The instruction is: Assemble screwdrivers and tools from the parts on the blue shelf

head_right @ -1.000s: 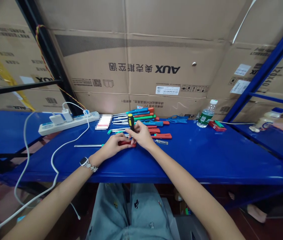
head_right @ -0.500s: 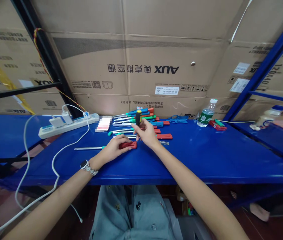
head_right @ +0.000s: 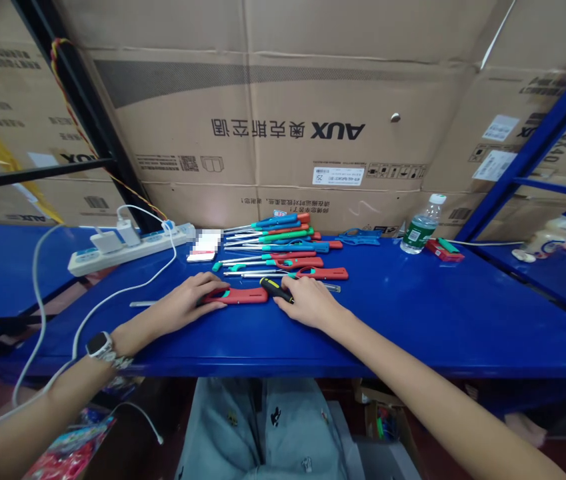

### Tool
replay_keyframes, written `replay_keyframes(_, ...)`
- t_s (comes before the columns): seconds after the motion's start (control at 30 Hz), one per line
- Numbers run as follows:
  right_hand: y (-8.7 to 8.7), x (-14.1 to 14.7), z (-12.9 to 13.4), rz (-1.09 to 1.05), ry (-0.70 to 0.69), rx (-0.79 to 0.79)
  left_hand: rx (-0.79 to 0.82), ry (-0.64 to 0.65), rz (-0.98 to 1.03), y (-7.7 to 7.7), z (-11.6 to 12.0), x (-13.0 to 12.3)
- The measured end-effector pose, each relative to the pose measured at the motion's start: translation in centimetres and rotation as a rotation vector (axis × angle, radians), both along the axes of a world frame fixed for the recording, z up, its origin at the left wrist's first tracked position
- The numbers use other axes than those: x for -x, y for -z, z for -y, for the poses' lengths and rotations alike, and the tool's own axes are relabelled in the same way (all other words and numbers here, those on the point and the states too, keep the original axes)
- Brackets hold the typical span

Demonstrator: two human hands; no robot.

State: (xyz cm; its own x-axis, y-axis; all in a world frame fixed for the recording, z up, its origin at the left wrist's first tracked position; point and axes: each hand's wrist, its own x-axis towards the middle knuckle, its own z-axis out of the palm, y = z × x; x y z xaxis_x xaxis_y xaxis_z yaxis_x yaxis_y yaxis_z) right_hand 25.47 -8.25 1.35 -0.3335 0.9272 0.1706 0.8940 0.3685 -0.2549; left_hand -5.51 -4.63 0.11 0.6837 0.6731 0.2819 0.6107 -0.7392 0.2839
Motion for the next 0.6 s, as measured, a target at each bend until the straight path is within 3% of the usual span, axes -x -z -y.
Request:
replay_keyframes(0.17, 0.6, -0.1, -0.1, 0.027, -0.033, -0.031, -0.018, -0.047, 0.127, -1.6, 1.4, 1.8)
replay_keyframes(0.27, 0.1, -0.2, -0.2, 0.026, -0.062, -0.083, -0.121, -0.052, 0.17, -3.5, 0.5, 0.7)
replay_keyframes(0.43, -2.6, -1.9, -1.8, -0.222, -0.025, -0.262, -0.15, 0.023, 0.175, -5.4, -4.6, -5.5)
replay_keyframes(0.53, -3.9, -3.1, -4.1, -0.134, -0.03, -0.473, -0.171, 0.08, 0.166, -5.7, -8.0, -9.6)
replay_keyframes(0.6, -4.1, -3.8, -6.1, -0.003, -0.061, -0.455, -0.142, 0.109, 0.184, -5.3, -10.0, -11.7)
